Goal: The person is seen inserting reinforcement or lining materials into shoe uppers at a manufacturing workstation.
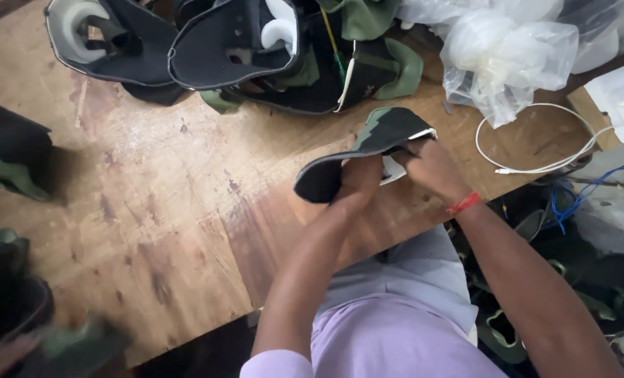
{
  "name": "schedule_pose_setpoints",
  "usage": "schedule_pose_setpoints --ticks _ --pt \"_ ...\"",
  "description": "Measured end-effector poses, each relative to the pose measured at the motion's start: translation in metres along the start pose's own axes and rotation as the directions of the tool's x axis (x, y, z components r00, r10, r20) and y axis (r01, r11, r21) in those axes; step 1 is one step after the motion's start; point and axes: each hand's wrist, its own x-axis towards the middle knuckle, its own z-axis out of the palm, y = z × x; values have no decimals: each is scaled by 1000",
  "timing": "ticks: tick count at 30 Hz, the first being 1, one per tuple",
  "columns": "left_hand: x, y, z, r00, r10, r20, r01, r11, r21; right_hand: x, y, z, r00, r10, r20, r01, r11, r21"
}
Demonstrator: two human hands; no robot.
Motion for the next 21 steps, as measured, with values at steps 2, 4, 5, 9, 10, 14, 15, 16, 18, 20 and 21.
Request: schedule_pose_setpoints --ticks 2,4,5,9,10,14,15,16,18,20,21 --pt "0 -3 5 993 29 -113 -28 1000 10 3 5 6 1000 -18 0 18 996 -87" --pt "-1 -2 1 974 60 -220 -57 998 20 3 10 10 1000 -29 1 29 984 -173" --pt "-2 0 -6 978 109 -176 -105 994 30 0 13 11 999 -34 15 37 976 -215" --pt "5 3 -35 970 244 4 -238 939 248 -2 16 12 995 -96 37 103 958 -267" --pt "6 -3 -27 969 245 3 -238 938 253 -1 15 13 994 -101 34 106 959 -264" --pt "12 6 -51 1000 10 29 -7 994 -105 -1 19 17 991 -92 102 127 897 -424" --pt "12 17 -70 965 -210 159 257 882 -394 -4 24 20 985 -26 168 112 843 -527" --pt "4 0 -52 964 -210 163 259 884 -390 -9 19 19 985 -24 168 109 846 -522" --pt "-9 -32 -18 931 350 99 -361 925 122 -18 10 15 960 -68 273 236 723 -650" --pt "-22 -27 -28 909 403 106 -412 834 366 -23 8 14 939 -238 248 343 699 -628" --pt "-29 -25 -34 886 448 121 -428 688 586 -26 8 14 888 -404 221 449 652 -611"
